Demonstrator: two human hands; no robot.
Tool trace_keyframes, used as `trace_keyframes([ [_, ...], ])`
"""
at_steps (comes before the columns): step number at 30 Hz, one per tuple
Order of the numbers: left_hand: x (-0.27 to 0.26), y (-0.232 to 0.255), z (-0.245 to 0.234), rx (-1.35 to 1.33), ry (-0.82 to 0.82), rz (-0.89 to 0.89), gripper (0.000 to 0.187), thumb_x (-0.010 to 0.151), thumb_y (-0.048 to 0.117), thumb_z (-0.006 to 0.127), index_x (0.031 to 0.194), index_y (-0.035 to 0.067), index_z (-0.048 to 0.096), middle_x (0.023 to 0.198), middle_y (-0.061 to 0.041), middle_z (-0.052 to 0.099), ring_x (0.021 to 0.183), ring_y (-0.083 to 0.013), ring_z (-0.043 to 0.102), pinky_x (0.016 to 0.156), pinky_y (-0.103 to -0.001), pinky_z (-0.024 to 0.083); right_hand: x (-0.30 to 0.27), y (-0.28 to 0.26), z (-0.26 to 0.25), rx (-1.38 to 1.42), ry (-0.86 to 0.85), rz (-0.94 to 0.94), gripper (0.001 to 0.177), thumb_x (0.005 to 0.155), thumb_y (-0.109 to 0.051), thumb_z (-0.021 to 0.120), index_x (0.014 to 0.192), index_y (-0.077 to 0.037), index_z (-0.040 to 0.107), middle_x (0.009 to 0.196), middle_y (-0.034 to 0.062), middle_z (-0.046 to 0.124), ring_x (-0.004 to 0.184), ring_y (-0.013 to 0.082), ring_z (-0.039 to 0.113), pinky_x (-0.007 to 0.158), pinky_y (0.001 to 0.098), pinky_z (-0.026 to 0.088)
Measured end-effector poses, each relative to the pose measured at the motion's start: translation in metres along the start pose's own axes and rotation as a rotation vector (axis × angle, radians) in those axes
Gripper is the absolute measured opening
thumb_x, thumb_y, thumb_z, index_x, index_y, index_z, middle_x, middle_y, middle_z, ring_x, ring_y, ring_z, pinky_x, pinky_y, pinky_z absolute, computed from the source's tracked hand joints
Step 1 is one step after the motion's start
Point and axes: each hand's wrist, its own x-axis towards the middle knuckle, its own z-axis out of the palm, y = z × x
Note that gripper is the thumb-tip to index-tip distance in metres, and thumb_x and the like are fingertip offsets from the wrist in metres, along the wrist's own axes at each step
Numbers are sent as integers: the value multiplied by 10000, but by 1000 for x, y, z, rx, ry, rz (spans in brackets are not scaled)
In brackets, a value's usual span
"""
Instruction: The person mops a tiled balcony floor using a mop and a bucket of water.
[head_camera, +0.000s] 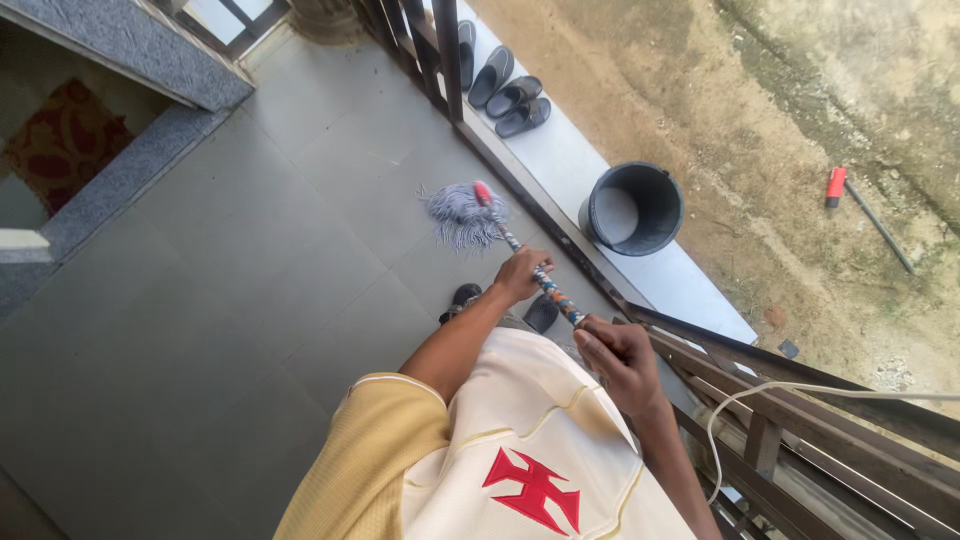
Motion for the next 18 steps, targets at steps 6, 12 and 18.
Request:
trace_keyframes([
  [6, 10, 45, 23, 7, -45, -30, 84, 912, 231, 691, 939, 153, 672, 867, -99, 694, 914, -325, 667, 743, -488, 520, -8, -29, -22, -54, 1, 85, 410, 999, -139, 597, 654, -10, 418, 626, 10, 365, 597, 121, 300, 550, 310, 276],
  [12, 2, 32, 17, 173, -75, -255, 134, 945, 280, 710, 1015, 174, 669, 944, -97, 672, 896, -346, 665, 776, -489, 514, -18, -4, -40, -47, -192, -208, 358, 991, -147, 596, 716, -3, 419, 678, 53, 387, 721, 187, 386, 696, 346, 353],
  [18, 20, -26, 20, 181, 6, -189, 77, 923, 235, 698, 922, 157, 699, 955, -51, 707, 1046, -282, 634, 834, -428, 525, -13, 49, -50, -183, -123, -63, 419, 970, -108, 646, 698, 22, 356, 682, 69, 288, 705, 213, 295, 645, 367, 307],
])
